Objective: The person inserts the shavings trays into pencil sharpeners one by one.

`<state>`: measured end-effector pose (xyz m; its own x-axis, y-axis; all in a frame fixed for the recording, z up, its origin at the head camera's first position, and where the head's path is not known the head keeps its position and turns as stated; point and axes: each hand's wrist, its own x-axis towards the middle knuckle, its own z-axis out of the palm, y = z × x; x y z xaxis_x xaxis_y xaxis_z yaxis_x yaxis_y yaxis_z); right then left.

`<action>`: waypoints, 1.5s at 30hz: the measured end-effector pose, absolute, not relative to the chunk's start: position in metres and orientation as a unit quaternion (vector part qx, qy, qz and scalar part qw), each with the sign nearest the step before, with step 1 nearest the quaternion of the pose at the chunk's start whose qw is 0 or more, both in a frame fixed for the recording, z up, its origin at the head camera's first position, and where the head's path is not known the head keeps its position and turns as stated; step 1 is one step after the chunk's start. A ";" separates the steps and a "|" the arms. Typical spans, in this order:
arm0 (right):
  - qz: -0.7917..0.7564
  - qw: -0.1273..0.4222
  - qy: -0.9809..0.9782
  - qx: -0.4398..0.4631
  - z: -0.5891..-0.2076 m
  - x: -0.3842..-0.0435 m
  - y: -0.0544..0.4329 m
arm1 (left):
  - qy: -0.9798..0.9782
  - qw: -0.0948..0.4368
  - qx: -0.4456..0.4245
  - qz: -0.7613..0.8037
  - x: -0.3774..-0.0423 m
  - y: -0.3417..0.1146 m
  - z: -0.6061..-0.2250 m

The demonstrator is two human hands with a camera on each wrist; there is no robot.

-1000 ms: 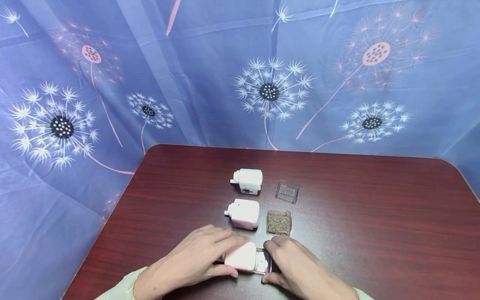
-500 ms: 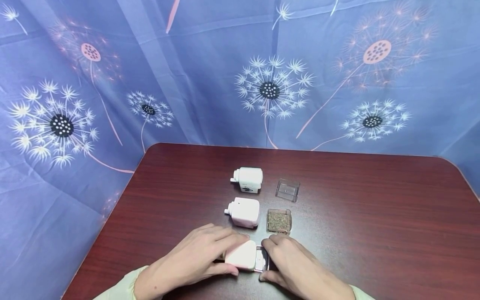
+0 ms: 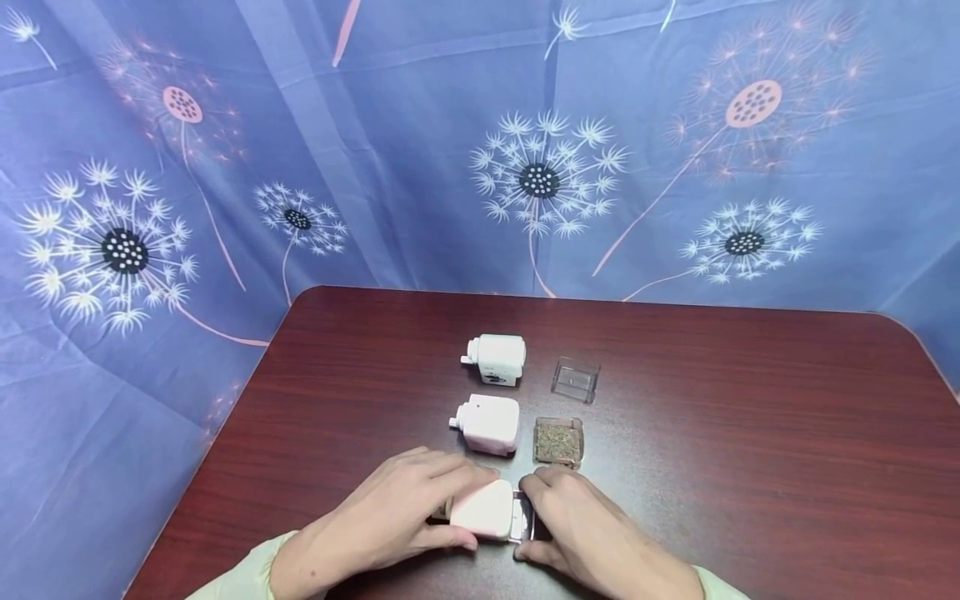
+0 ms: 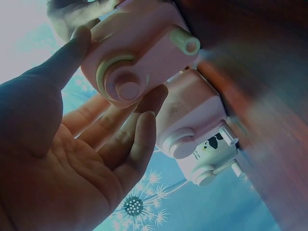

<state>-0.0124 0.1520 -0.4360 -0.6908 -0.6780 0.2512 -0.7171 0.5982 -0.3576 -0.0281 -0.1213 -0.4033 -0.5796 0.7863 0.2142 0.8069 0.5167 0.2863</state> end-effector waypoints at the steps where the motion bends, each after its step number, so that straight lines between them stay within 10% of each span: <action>1: 0.220 0.044 -0.893 0.390 -0.436 -0.012 0.152 | -0.871 0.027 -0.456 -0.181 -0.028 -0.121 -0.403; 45: 0.219 0.038 -0.903 0.367 -0.436 -0.011 0.140 | -0.868 0.023 -0.463 -0.179 -0.029 -0.121 -0.403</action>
